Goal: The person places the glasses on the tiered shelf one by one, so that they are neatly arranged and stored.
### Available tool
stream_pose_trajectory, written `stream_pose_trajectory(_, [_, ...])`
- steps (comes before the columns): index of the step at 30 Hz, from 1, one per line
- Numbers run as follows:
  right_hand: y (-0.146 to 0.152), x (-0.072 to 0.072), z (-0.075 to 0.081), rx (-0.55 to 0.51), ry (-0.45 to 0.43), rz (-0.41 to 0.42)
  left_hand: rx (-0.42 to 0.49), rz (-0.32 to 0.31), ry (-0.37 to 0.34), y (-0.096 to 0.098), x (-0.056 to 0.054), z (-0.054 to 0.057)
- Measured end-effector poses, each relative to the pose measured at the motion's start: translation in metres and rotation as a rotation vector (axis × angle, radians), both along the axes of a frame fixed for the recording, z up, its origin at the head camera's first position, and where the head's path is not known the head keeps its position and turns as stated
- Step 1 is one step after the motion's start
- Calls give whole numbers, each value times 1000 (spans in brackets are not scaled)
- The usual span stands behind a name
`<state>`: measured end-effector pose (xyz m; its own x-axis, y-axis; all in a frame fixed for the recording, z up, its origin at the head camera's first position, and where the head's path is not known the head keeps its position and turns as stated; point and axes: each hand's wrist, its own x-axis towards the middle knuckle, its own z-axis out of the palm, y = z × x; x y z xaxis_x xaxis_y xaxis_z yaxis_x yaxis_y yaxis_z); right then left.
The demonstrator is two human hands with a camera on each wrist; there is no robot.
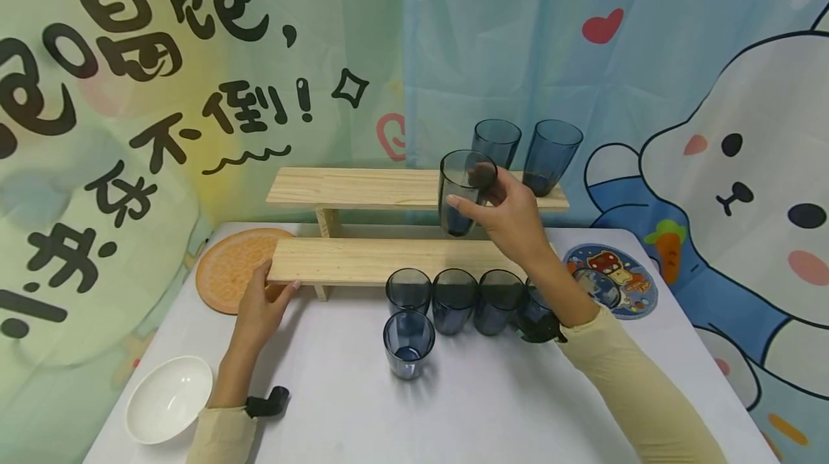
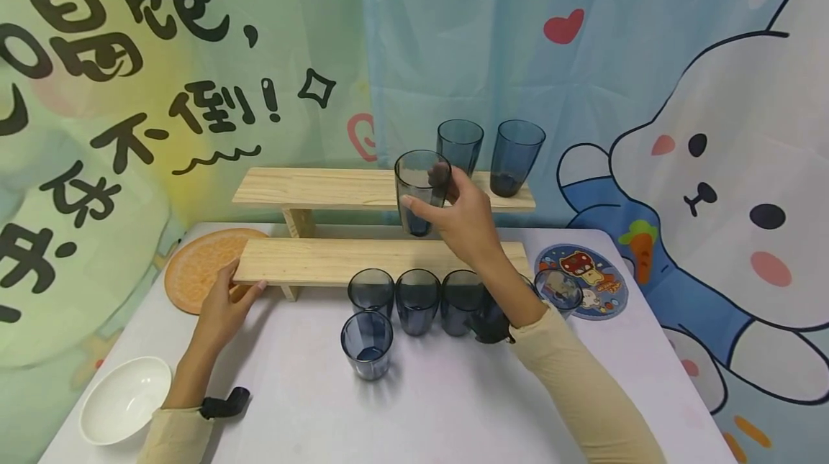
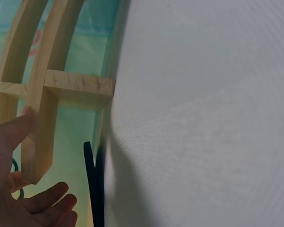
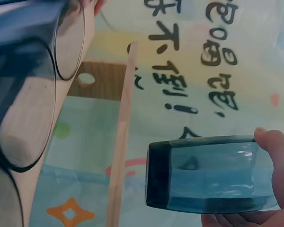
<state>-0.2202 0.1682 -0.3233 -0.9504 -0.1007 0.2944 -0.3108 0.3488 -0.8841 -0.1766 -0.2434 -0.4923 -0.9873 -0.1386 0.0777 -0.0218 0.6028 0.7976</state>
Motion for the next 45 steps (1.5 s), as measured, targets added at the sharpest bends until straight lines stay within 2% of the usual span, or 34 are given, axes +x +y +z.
stream_pose_trajectory(10, [-27,-48,-3,44,39,-93,32,-10,12,1,-1,-2])
stream_pose_trajectory(19, [-43,-76,-1,55,33,-133,22,-7,10,0,-1,-1])
stream_pose_trajectory(29, [-58,-89,-5,40,48,-148,5,4,26,-1,-2,-2])
stream_pose_trajectory(38, [-60,-92,-9,14,31,-166,0,-19,20,-1,-2,-2])
stream_pose_trajectory(45, [-63,-94,-10,48,-16,-160,0,-11,17,-4,-3,-3])
